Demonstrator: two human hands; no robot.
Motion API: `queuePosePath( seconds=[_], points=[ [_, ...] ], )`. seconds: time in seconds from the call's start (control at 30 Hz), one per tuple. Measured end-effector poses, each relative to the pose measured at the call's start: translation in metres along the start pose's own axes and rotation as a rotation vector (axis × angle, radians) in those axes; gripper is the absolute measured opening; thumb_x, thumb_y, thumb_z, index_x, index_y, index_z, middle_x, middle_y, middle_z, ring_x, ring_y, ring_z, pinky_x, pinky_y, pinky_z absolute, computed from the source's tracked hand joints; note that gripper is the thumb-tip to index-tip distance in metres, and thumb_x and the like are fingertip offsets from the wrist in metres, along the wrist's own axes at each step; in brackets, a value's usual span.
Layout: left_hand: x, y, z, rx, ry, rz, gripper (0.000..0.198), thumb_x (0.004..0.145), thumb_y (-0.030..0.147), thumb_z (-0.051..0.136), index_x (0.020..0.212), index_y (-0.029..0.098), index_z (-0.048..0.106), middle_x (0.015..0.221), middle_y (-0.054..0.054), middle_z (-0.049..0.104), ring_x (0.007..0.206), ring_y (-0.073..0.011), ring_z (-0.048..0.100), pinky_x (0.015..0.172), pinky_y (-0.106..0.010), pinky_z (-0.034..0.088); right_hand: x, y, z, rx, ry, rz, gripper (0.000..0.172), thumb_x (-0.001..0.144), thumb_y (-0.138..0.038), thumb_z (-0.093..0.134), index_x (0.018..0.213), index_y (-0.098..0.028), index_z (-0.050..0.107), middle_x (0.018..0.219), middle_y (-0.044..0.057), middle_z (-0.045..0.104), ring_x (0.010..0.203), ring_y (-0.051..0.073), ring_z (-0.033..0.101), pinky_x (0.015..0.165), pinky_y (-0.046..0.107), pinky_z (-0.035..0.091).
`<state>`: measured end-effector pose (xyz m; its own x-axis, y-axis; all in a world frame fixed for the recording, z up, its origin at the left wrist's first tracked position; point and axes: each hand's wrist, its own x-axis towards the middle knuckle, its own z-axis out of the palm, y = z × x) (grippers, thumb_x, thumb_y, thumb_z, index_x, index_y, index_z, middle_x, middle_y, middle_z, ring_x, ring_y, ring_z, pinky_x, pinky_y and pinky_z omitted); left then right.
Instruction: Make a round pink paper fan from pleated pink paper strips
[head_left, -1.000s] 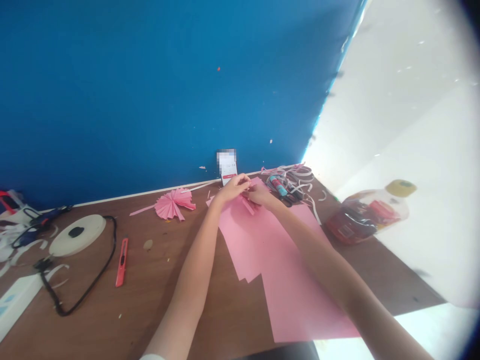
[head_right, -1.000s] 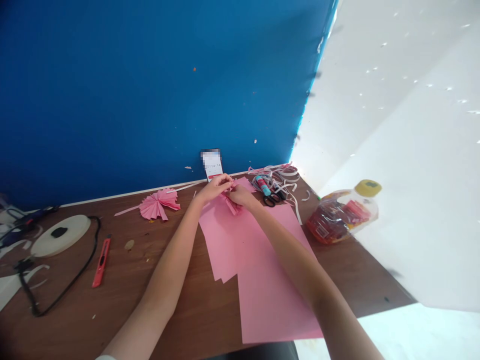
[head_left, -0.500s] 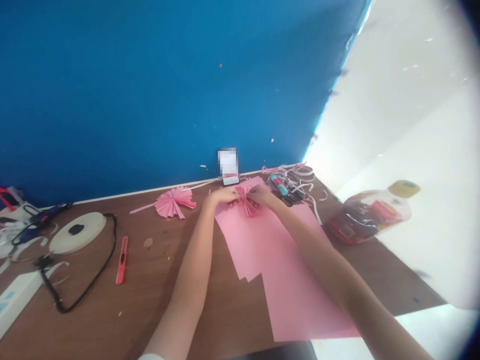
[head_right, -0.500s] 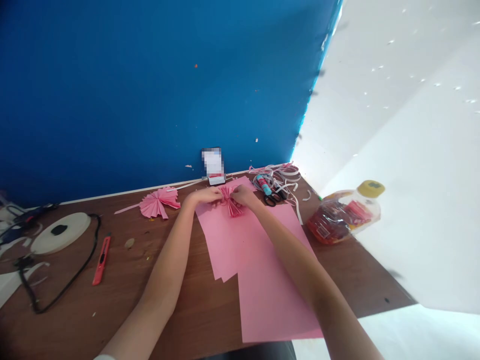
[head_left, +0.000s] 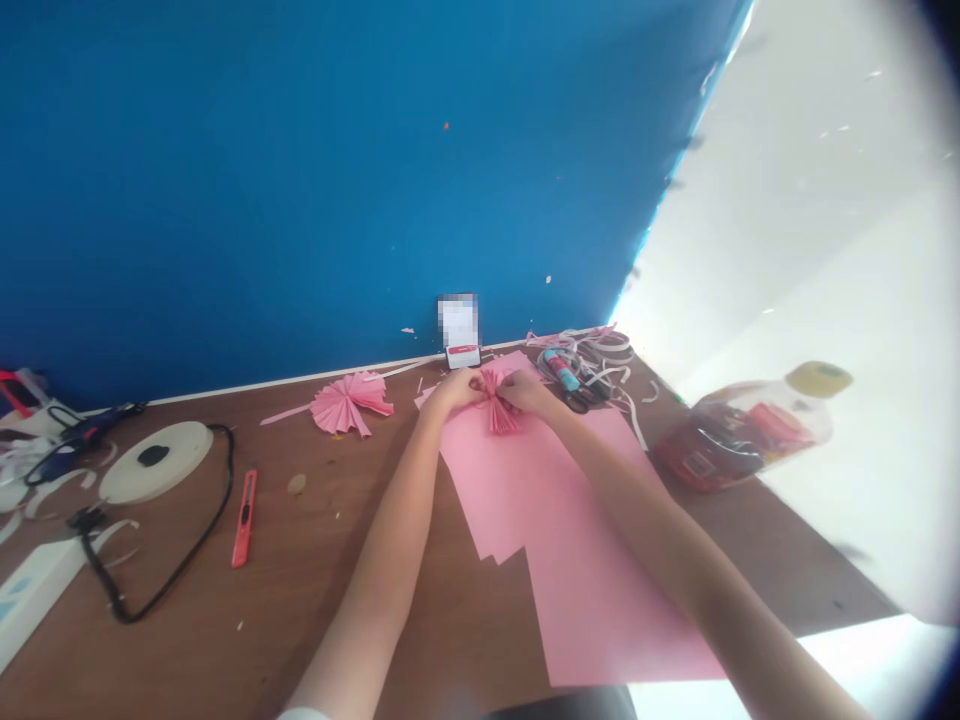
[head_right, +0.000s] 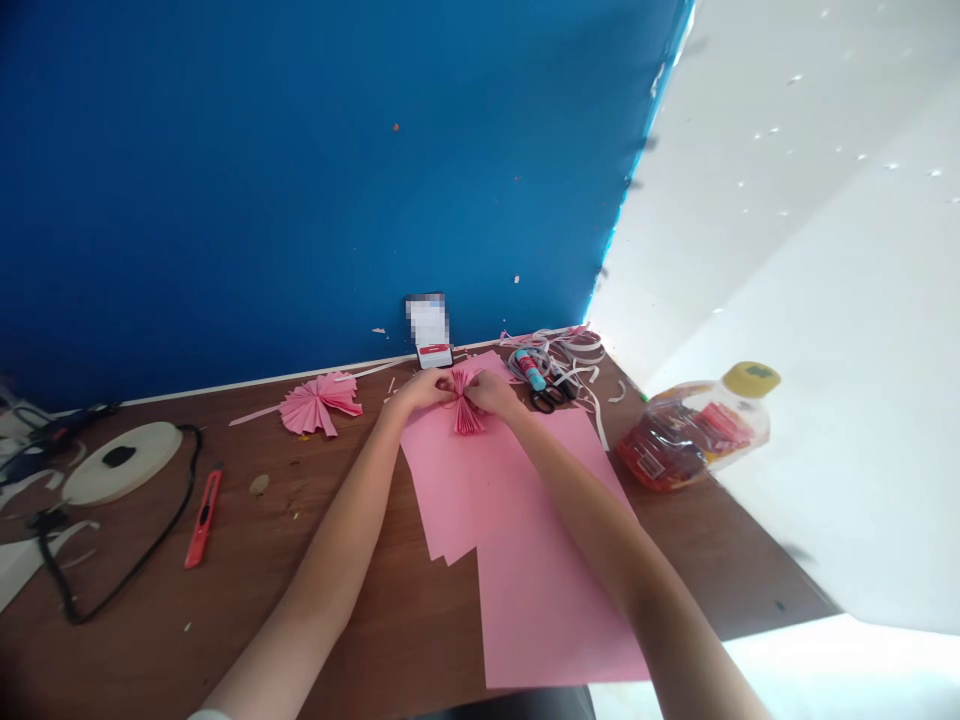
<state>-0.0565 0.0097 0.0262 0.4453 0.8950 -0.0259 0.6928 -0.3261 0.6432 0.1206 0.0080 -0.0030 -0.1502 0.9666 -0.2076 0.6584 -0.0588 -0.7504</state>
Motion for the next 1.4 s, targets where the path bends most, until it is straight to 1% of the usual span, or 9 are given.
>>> queuePosePath(
  seconds=[0.17, 0.37, 0.47, 0.57, 0.73, 0.9, 1.1, 1.2, 1.4],
  points=[
    [0.000, 0.002, -0.005, -0.050, -0.030, 0.023, 0.014, 0.072, 0.030, 0.058, 0.070, 0.017, 0.057, 0.076, -0.003, 0.062, 0.067, -0.0143, 0.053, 0.060, -0.026, 0.036, 0.001, 0.001, -0.001, 0.015, 0.002, 0.019, 0.024, 0.078, -0.030, 0.056, 0.061, -0.014, 0.058, 0.049, 0.004, 0.059, 0.044, 0.011, 0.055, 0.042, 0.019, 0.039],
    [-0.009, 0.010, -0.023, -0.410, -0.123, -0.029, 0.024, 0.080, 0.033, 0.047, 0.065, 0.015, 0.053, 0.068, -0.004, 0.057, 0.062, -0.0110, 0.051, 0.063, -0.026, 0.040, -0.001, -0.001, -0.006, 0.073, -0.016, 0.021, 0.025, 0.077, -0.027, 0.057, 0.055, -0.015, 0.055, 0.045, 0.004, 0.056, 0.042, 0.012, 0.053, 0.040, 0.020, 0.039],
    [-0.011, 0.011, -0.026, -0.483, -0.087, -0.013, 0.028, 0.081, 0.038, 0.049, 0.066, 0.015, 0.053, 0.070, -0.003, 0.057, 0.062, -0.0098, 0.049, 0.062, -0.025, 0.039, -0.002, 0.000, -0.006, 0.102, -0.011, 0.003, 0.026, 0.077, -0.025, 0.056, 0.053, -0.015, 0.054, 0.045, 0.004, 0.056, 0.040, 0.012, 0.051, 0.039, 0.022, 0.039],
    [-0.009, 0.009, -0.021, -0.486, 0.014, -0.062, 0.026, 0.080, 0.040, 0.051, 0.075, 0.016, 0.058, 0.079, -0.004, 0.060, 0.069, -0.0110, 0.052, 0.063, -0.024, 0.040, -0.003, 0.001, -0.005, 0.124, 0.009, -0.033, 0.026, 0.075, -0.025, 0.056, 0.051, -0.016, 0.053, 0.044, 0.005, 0.055, 0.039, 0.013, 0.050, 0.039, 0.023, 0.037],
    [-0.005, 0.009, -0.012, -0.570, 0.068, -0.028, 0.028, 0.080, 0.043, 0.052, 0.079, 0.016, 0.061, 0.087, -0.006, 0.063, 0.077, -0.0135, 0.057, 0.068, -0.024, 0.041, -0.004, 0.000, -0.006, 0.160, 0.104, -0.153, 0.022, 0.076, -0.026, 0.052, 0.056, -0.016, 0.055, 0.051, 0.002, 0.056, 0.047, 0.012, 0.050, 0.047, 0.024, 0.037],
    [-0.002, 0.009, -0.007, -0.680, 0.024, 0.047, 0.029, 0.081, 0.042, 0.051, 0.079, 0.015, 0.060, 0.087, -0.006, 0.064, 0.081, -0.0141, 0.060, 0.075, -0.026, 0.041, -0.007, -0.006, -0.011, 0.285, 0.279, -0.457, 0.024, 0.080, -0.030, 0.047, 0.067, -0.017, 0.061, 0.064, 0.000, 0.058, 0.062, 0.013, 0.052, 0.059, 0.024, 0.038],
    [0.004, 0.002, -0.002, -0.616, 0.148, 0.043, 0.028, 0.081, 0.040, 0.049, 0.075, 0.015, 0.059, 0.079, -0.003, 0.062, 0.074, -0.0132, 0.055, 0.070, -0.026, 0.039, -0.008, -0.004, -0.010, 0.407, 0.103, -0.600, 0.026, 0.082, -0.039, 0.052, 0.076, -0.019, 0.067, 0.082, 0.003, 0.064, 0.078, 0.015, 0.056, 0.076, 0.028, 0.041],
    [0.004, 0.003, -0.002, -0.587, 0.155, 0.014, 0.027, 0.080, 0.040, 0.048, 0.075, 0.015, 0.059, 0.078, -0.003, 0.062, 0.073, -0.0137, 0.055, 0.068, -0.026, 0.039, -0.006, -0.001, -0.006, 0.381, 0.044, -0.655, 0.025, 0.082, -0.039, 0.053, 0.079, -0.019, 0.068, 0.091, 0.003, 0.065, 0.087, 0.017, 0.057, 0.083, 0.030, 0.040],
    [-0.002, 0.004, -0.015, -0.648, 0.176, 0.037, 0.026, 0.079, 0.038, 0.048, 0.072, 0.015, 0.058, 0.083, -0.006, 0.062, 0.072, -0.0122, 0.053, 0.061, -0.023, 0.036, -0.003, 0.005, 0.002, 0.394, 0.046, -0.517, 0.030, 0.080, -0.044, 0.056, 0.074, -0.017, 0.068, 0.073, 0.001, 0.064, 0.072, 0.016, 0.056, 0.072, 0.029, 0.040]
  ],
)
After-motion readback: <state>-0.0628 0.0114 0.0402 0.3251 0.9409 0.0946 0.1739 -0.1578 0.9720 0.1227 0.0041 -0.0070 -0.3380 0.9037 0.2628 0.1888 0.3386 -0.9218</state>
